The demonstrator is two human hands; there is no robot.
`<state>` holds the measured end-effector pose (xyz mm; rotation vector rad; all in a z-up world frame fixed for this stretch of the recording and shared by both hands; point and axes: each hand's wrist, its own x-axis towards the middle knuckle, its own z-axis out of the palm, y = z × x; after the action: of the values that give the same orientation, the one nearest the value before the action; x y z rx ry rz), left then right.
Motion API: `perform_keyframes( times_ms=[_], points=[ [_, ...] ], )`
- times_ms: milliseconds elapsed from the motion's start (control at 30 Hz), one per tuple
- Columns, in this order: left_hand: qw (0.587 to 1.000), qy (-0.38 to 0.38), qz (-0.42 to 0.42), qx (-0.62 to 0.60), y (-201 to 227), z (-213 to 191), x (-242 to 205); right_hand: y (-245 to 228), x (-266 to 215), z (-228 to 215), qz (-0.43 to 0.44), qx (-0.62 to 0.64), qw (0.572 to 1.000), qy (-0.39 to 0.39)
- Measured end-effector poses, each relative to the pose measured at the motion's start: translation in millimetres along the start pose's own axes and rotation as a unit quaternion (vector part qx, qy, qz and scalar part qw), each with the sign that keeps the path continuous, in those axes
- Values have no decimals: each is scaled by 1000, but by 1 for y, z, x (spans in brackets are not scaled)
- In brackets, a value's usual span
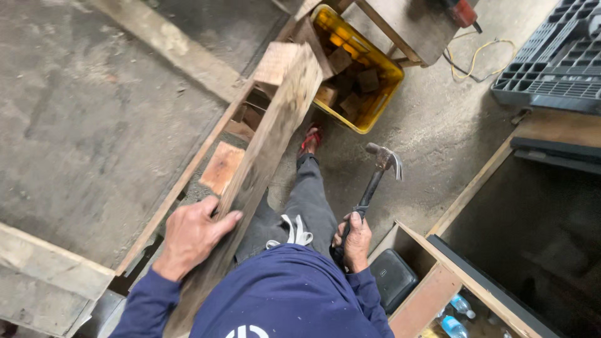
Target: The person hammers nails into wooden planks using a hammer. They repeatedly position the planks, insert nails, and strike them to secure the wood pieces together.
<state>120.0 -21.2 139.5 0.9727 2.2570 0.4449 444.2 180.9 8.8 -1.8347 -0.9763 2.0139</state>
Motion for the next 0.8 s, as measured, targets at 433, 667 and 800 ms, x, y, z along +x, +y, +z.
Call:
perform_keyframes(
  times_ms=[433,667,800],
  points=[
    [977,-127,-151,-85,69,203,284,-82,159,-68,148,-116,982,8],
    [938,11,-291,-189,115,293,402,-90,192,-95,191,-99,976,42],
    [938,38,-281,-198,131,344,462,-92,202,-107,222,-101,967,68]
  ],
)
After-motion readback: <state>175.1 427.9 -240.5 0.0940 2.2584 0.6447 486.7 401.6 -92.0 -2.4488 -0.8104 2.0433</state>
